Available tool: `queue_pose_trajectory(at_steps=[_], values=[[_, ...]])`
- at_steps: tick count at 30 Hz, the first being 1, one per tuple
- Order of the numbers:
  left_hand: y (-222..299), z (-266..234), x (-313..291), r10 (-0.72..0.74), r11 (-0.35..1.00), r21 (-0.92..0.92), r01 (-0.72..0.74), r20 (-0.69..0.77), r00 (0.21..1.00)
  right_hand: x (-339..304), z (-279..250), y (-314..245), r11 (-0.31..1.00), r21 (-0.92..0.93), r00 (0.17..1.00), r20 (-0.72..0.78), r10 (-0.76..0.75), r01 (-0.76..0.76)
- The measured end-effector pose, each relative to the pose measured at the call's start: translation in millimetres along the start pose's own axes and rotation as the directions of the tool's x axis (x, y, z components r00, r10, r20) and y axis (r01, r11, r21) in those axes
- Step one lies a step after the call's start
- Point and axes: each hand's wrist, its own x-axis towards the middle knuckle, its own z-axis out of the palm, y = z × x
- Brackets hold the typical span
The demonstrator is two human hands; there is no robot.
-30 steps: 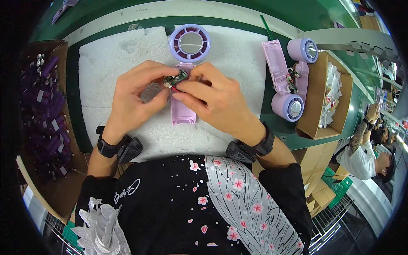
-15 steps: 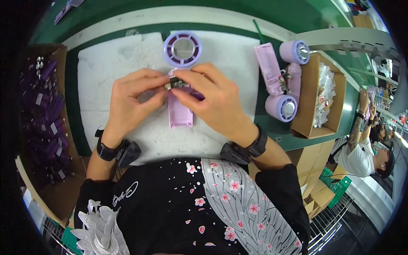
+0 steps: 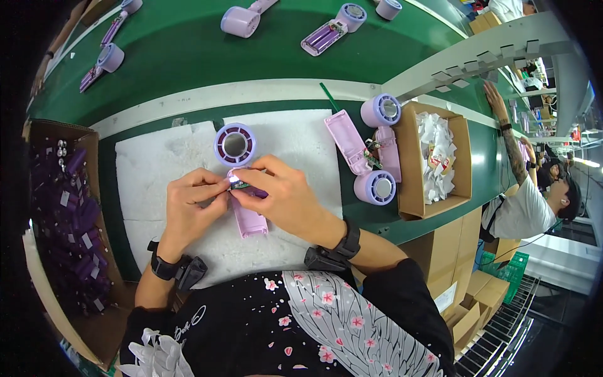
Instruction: The person picks up a battery and a fan casing, connects the battery wires to a circuit board, and presses the board and battery into the casing. After testing the fan, the person sets the assembly aside and repeats the process with another unit.
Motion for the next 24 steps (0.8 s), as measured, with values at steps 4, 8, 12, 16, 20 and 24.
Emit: queue_pose_trajectory(at_steps=[4,8,12,16,20,24], values=[[-5,1,0,-0.041,0.997,-0.070,0.041,-0.002,0.999,0,2,-3,0.989,0.087,0.993,0.008,0.117,-0.118],[6,11,3,-0.042,0.997,-0.059,0.041,-0.020,0.999,-2,-1,-4,0.970,0.131,0.978,0.045,0.202,-0.207],[6,15,1,-0.101,0.995,0.018,0.100,0.032,0.994,-1,-6,-1,0.977,0.109,0.982,0.066,0.177,-0.184],[11,18,6,-0.198,0.980,0.017,0.197,0.088,0.976,1,-12,-5,0.978,0.085,0.981,0.052,0.186,-0.190],[6,21,10,-0.052,0.998,-0.032,0.053,0.038,0.998,5,-18,-5,0.970,0.067,0.971,0.065,0.229,-0.233],[13,11,14,-0.129,0.980,-0.131,0.151,0.162,0.978,3,-20,-2,0.973,0.054,0.972,0.089,0.218,-0.223]])
